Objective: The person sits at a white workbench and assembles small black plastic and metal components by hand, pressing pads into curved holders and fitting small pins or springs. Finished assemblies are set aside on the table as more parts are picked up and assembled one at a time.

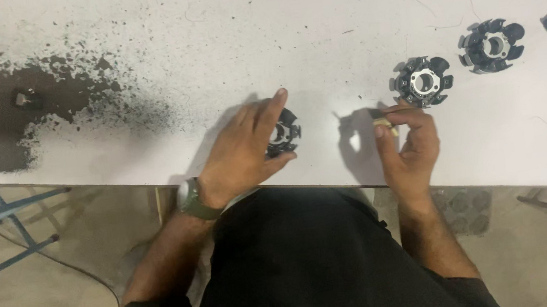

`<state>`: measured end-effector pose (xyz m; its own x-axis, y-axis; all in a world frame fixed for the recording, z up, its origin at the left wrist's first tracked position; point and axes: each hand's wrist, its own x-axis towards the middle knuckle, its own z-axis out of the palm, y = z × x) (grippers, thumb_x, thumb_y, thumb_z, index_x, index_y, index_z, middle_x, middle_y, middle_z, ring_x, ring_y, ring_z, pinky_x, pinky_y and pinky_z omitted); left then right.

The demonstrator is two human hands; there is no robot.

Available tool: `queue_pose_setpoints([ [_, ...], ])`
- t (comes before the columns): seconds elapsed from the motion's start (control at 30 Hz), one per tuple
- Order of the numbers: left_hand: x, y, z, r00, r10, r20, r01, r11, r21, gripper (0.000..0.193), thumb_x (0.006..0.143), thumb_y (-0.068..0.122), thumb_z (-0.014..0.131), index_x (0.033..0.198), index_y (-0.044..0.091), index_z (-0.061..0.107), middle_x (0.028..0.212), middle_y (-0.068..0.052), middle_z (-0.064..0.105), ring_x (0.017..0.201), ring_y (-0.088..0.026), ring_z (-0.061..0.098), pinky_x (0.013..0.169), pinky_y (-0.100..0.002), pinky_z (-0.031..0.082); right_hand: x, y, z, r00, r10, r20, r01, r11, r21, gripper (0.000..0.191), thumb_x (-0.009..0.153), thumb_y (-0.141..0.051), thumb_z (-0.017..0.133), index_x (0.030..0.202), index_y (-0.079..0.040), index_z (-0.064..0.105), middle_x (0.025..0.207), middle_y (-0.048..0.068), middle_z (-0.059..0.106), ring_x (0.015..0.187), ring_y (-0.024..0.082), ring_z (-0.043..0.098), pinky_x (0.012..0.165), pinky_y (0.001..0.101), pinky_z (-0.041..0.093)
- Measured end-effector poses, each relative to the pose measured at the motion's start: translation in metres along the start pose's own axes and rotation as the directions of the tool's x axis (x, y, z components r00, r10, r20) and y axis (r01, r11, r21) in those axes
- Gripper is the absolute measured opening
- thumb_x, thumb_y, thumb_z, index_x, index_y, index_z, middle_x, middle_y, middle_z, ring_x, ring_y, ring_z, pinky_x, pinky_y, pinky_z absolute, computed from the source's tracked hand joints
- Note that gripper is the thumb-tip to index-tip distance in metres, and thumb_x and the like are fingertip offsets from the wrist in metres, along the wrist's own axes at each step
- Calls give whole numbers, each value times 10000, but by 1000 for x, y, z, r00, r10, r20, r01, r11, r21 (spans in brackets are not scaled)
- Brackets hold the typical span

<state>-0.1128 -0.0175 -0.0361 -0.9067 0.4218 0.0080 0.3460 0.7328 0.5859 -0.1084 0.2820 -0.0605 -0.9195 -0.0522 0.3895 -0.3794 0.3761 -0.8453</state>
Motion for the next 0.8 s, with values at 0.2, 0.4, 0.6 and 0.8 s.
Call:
queue_pose_setpoints([
  [0.2,3,30,22,941,207,-270,-216,976,-4,972,846,353,859,1567,105,255,1601,-263,302,1462,-433,410,1171,-545,431,-7,-20,20,992,9,123,-2,998,-55,221,977,-36,719,1157,-62,594,1101,90,692,1131,255,676,1210,517,445],
  [0.4,4,45,19,941,202,-272,-169,976,139,397,879,209,823,1203,90,627,1477,-159,447,1428,-368,462,1126,-511,471,-1,-29,35,988,-1,156,10,998,-56,223,960,-18,719,1147,-62,605,1119,99,690,1134,277,676,1193,529,457],
  [0.6,7,37,31,958,-40,-283,51,998,30,257,882,164,798,1070,37,677,1380,-171,554,1261,-363,561,978,-493,508,2,-35,43,968,-96,230,127,984,-127,242,923,-21,756,1113,-65,613,1121,86,698,1104,276,676,1145,542,461],
  [0.8,-1,34,39,905,-22,-425,5,999,-41,198,872,73,792,1041,52,690,1353,-120,602,1230,-336,597,1009,-462,514,3,-38,52,938,-206,279,290,907,-307,282,853,-17,787,1082,-70,632,1060,92,669,1045,298,641,1107,558,456],
])
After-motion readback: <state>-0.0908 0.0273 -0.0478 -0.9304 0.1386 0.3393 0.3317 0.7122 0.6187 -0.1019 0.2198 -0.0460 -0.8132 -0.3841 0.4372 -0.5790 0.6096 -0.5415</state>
